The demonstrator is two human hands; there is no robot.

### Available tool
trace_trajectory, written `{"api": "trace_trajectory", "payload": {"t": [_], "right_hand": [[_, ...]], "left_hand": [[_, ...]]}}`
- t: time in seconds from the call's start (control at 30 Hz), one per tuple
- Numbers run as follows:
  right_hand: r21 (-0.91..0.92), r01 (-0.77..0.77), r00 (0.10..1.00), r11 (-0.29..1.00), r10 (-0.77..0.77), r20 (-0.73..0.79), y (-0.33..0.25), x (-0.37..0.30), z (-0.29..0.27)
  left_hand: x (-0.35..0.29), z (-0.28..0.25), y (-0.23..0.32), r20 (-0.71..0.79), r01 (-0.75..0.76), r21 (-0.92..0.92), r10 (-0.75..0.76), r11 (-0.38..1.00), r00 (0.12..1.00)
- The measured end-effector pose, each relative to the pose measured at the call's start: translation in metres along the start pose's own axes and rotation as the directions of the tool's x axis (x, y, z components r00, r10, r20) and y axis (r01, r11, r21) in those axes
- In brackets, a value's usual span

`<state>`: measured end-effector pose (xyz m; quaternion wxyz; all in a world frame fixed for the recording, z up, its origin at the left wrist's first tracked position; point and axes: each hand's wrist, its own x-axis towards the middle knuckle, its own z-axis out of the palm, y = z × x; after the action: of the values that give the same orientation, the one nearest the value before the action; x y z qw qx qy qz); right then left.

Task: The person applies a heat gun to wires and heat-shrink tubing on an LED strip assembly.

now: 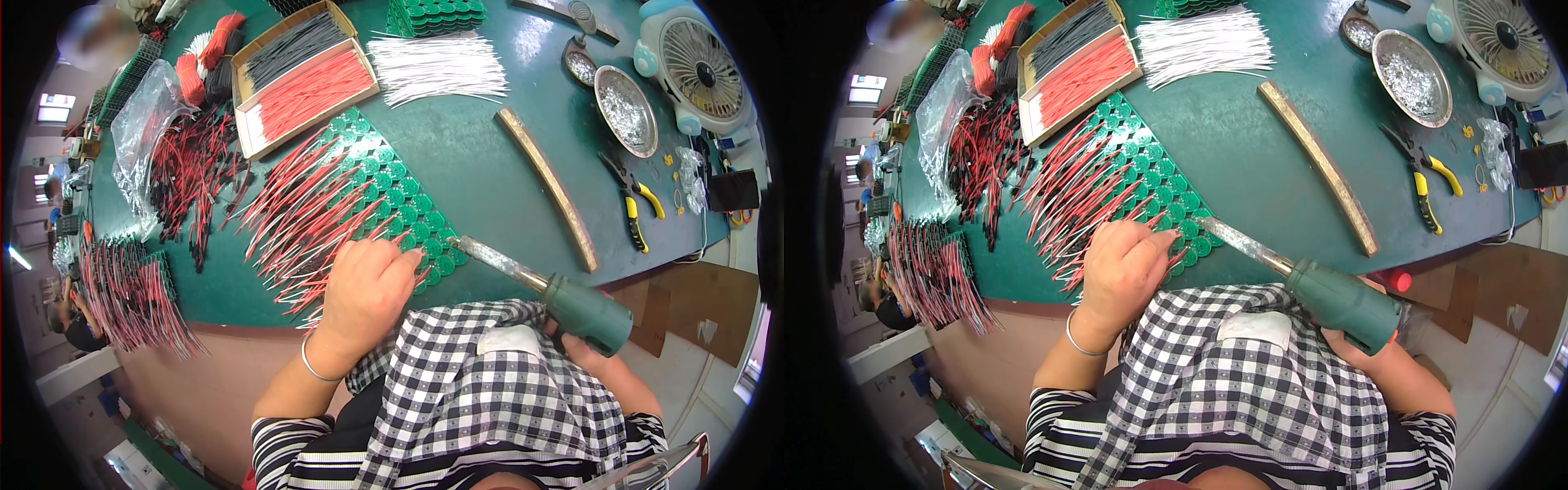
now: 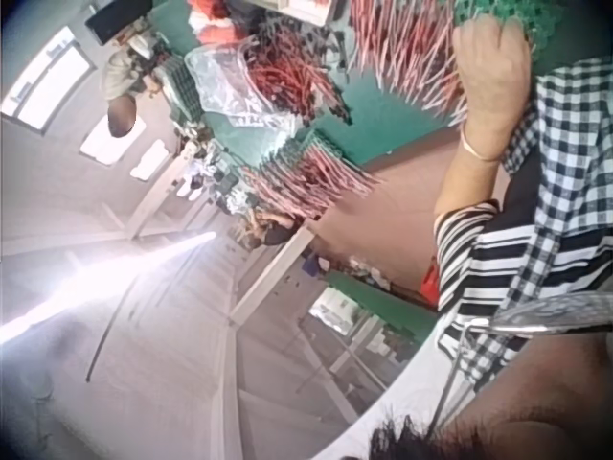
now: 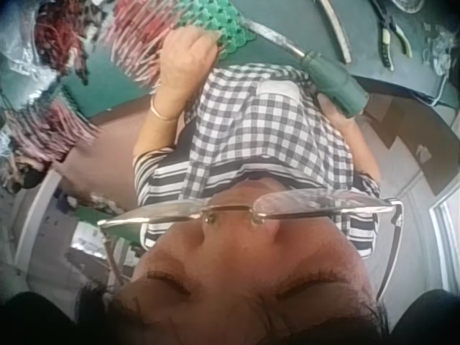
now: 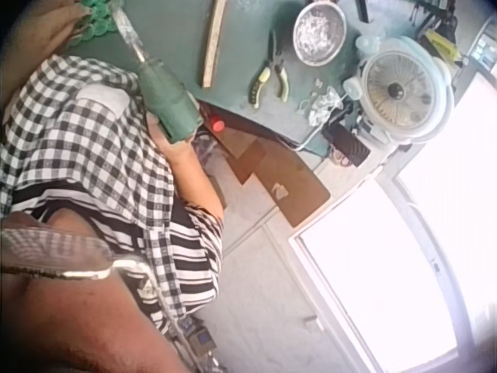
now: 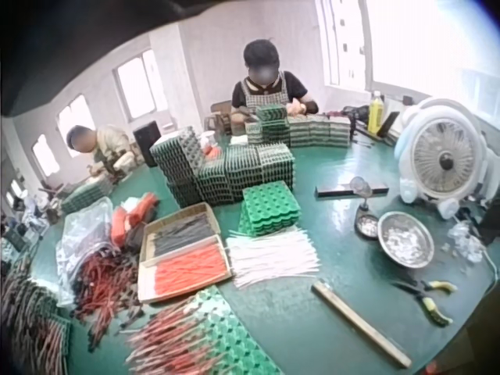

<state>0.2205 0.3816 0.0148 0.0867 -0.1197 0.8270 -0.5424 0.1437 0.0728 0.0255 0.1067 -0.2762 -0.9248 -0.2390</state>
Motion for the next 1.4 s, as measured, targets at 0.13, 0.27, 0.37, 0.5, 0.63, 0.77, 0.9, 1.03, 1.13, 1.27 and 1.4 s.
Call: {"api": "trace_trajectory", "payload": {"t": [0.13,0.27,0.37,0.5,0.63,0.77,0.9,1.03,1.13,1.27,1.4], "right_hand": [[-0.059,0.025,0.999,0.998,-0.024,0.024,-0.003,-0.003,-0.001],[-0.133,0.079,0.995,0.988,-0.07,0.073,-0.012,0.002,-0.007],[-0.243,0.152,0.985,0.958,-0.126,0.12,-0.012,0.0,-0.006],[-0.166,0.094,0.99,0.982,-0.075,0.116,-0.008,0.002,-0.005],[-0.11,0.091,0.991,0.99,-0.079,0.112,-0.006,0.001,-0.003],[-0.12,0.108,0.989,0.987,-0.095,0.112,0.002,-0.002,-0.005],[-0.105,0.091,0.99,0.99,-0.078,0.12,-0.006,0.005,-0.002],[-0.105,0.07,0.991,0.992,-0.057,0.123,-0.004,0.003,-0.003],[-0.133,0.092,0.988,0.987,-0.074,0.135,-0.003,0.006,-0.003],[-0.153,0.104,0.984,0.983,-0.079,0.161,-0.006,0.012,-0.001],[-0.356,0.315,0.948,0.88,-0.273,0.163,0.007,0.011,-0.007]], "left_hand": [[-0.003,0.001,0.004,-0.041,-0.023,0.017,0.024,1.0,0.999],[-0.01,0.004,0.01,-0.048,-0.061,-0.03,0.06,0.998,0.997],[-0.013,0.006,0.009,-0.021,-0.051,-0.034,0.051,0.998,0.998],[-0.01,0.009,0.009,-0.011,-0.03,-0.031,0.03,0.999,0.999],[-0.008,0.009,0.011,-0.036,-0.004,-0.015,0.003,1.0,0.999],[-0.006,0.012,0.013,-0.038,-0.017,-0.012,0.016,1.0,0.999],[-0.007,0.009,0.009,-0.05,-0.001,-0.014,0.001,1.0,0.999],[-0.006,0.009,0.011,-0.054,0.004,-0.014,-0.004,1.0,0.999],[-0.006,0.011,0.011,-0.056,0.01,-0.005,-0.01,1.0,0.998],[-0.005,0.012,0.012,-0.056,0.019,0.015,-0.018,1.0,0.998],[-0.005,0.012,0.011,-0.058,0.019,0.018,-0.018,1.0,0.998]]}}
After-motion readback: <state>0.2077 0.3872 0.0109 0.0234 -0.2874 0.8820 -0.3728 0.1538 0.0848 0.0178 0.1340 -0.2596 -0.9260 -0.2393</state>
